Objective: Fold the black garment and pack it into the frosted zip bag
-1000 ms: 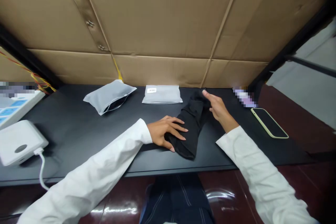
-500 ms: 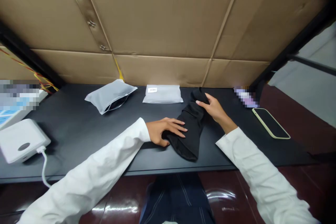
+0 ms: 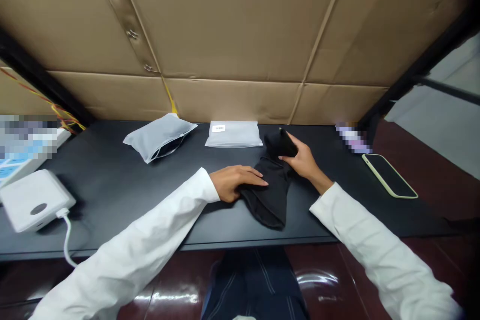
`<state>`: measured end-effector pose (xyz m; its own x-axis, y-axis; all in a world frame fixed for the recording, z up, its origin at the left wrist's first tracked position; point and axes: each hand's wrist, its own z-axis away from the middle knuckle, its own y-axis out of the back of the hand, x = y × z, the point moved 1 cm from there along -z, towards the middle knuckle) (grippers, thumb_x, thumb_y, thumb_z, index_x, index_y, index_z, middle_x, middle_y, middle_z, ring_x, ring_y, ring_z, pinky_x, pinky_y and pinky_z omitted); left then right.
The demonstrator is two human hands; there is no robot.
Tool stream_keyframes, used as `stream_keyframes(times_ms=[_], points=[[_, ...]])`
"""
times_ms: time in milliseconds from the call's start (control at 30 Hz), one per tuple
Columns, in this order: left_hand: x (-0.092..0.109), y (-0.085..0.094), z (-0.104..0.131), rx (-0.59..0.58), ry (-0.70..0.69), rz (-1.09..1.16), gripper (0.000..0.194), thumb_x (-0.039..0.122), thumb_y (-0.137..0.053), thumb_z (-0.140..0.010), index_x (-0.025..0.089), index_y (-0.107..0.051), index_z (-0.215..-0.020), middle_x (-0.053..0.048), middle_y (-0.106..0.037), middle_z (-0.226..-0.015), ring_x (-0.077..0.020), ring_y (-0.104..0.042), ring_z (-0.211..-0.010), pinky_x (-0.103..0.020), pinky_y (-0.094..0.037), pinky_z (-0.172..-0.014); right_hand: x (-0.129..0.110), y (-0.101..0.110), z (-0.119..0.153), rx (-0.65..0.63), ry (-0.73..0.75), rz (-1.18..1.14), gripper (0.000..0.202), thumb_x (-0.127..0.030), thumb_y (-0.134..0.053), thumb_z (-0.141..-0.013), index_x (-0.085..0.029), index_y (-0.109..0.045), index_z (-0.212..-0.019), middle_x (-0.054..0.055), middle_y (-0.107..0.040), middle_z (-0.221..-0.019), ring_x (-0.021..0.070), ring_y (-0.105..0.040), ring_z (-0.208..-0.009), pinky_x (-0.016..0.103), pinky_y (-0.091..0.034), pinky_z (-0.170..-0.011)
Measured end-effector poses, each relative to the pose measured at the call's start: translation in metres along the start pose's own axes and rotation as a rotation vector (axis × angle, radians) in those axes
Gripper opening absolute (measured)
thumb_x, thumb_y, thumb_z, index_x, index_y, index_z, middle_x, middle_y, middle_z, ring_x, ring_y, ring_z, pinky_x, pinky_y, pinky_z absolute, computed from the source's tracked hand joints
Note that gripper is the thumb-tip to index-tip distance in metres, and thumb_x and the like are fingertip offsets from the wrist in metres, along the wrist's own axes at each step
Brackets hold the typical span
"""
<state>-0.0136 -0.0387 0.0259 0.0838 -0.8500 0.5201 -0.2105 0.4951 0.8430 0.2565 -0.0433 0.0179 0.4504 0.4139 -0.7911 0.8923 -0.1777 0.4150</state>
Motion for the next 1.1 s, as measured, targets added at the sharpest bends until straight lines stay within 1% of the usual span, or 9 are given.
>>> stream_keyframes(times_ms=[167,333,467,567,667,767,900,1033,1100], points=[[-0.003,-0.001,-0.001,0.054,-0.059,-0.059,0.069,0.003,-0.050,-0.064,0.026,-0.060,-0.129,-0.006,-0.064,-0.129,-0.0237,-0.053,-0.127,-0.036,-0.045,-0.102,-0.009,0.002,0.009,-0.369,0.168,-0.029,0.055,-0.007,-0.047,-0.075,-0.034,-0.070,-0.116,-0.005,-0.060,-0.136,0.0207,-0.050,-0.133,0.046,-0.032,-0.118],[-0.004,-0.005,-0.004,0.121,-0.079,-0.020,0.041,0.015,-0.053,-0.077,0.025,-0.069,-0.113,-0.007,-0.070,-0.119,-0.0264,-0.058,-0.120,-0.042,-0.045,-0.099,-0.011,0.010,0.006,-0.518,0.149,-0.041,0.033,-0.025,-0.057,-0.086,-0.033,-0.071,-0.115,-0.001,-0.053,-0.143,0.0239,-0.043,-0.139,0.049,-0.029,-0.118],[0.002,0.003,-0.004,0.212,-0.074,0.205,0.026,0.030,-0.052,-0.089,0.022,-0.072,-0.103,-0.011,-0.074,-0.103,-0.0249,-0.065,-0.104,-0.040,-0.048,-0.095,-0.011,0.005,0.005,-0.469,0.101,-0.061,0.017,-0.042,-0.066,-0.085,-0.032,-0.079,-0.088,0.003,-0.063,-0.133,0.0261,-0.050,-0.133,0.050,-0.032,-0.115],[0.011,0.012,-0.004,0.365,-0.050,0.358,0.033,0.048,-0.058,-0.090,0.020,-0.073,-0.094,-0.014,-0.074,-0.096,-0.0263,-0.065,-0.099,-0.042,-0.049,-0.095,-0.018,-0.002,0.008,-0.496,0.091,-0.067,0.014,-0.042,-0.080,-0.072,-0.030,-0.078,-0.077,0.003,-0.060,-0.137,0.0274,-0.049,-0.133,0.048,-0.031,-0.115],[0.018,0.012,-0.006,0.507,0.036,0.474,0.044,0.059,-0.062,-0.084,0.017,-0.072,-0.089,-0.013,-0.073,-0.096,-0.0276,-0.065,-0.097,-0.044,-0.049,-0.094,-0.029,-0.014,0.014,-0.591,0.061,-0.125,0.014,-0.039,-0.081,-0.070,-0.026,-0.077,-0.073,0.002,-0.055,-0.142,0.0285,-0.047,-0.135,0.046,-0.029,-0.116],[0.019,0.000,-0.009,0.632,0.290,0.566,0.047,0.058,-0.062,-0.084,0.014,-0.069,-0.096,-0.011,-0.072,-0.099,-0.0262,-0.066,-0.093,-0.041,-0.052,-0.089,-0.035,-0.031,0.021,-0.593,-0.044,-0.231,0.019,-0.041,-0.078,-0.072,-0.024,-0.076,-0.080,0.004,-0.066,-0.126,0.0295,-0.056,-0.125,0.046,-0.038,-0.110],[0.006,-0.009,-0.012,0.814,0.532,0.485,0.042,0.048,-0.072,-0.076,0.016,-0.063,-0.102,-0.007,-0.070,-0.099,-0.0252,-0.065,-0.095,-0.040,-0.051,-0.090,-0.030,-0.039,0.018,-0.363,-0.326,-0.428,0.037,-0.054,-0.068,-0.078,-0.024,-0.072,-0.099,0.005,-0.074,-0.103,0.0261,-0.068,-0.100,0.043,-0.053,-0.093],[-0.002,-0.011,-0.015,0.789,0.637,0.418,0.048,0.034,-0.080,-0.065,0.020,-0.054,-0.102,0.000,-0.066,-0.087,-0.0211,-0.063,-0.083,-0.037,-0.051,-0.082,-0.030,-0.027,0.005,-0.361,-0.532,-0.535,0.060,-0.071,-0.045,-0.086,-0.022,-0.067,-0.113,0.009,-0.072,-0.114,0.0265,-0.069,-0.102,0.042,-0.056,-0.087],[0.001,-0.013,-0.019,0.734,0.655,0.409,0.047,0.034,-0.080,-0.064,0.021,-0.053,-0.101,0.001,-0.064,-0.083,-0.0194,-0.062,-0.078,-0.034,-0.050,-0.077,-0.035,-0.024,0.000,-0.439,-0.515,-0.444,0.061,-0.069,-0.055,-0.082,-0.023,-0.065,-0.121,0.009,-0.072,-0.116,0.0275,-0.068,-0.104,0.043,-0.055,-0.089]])
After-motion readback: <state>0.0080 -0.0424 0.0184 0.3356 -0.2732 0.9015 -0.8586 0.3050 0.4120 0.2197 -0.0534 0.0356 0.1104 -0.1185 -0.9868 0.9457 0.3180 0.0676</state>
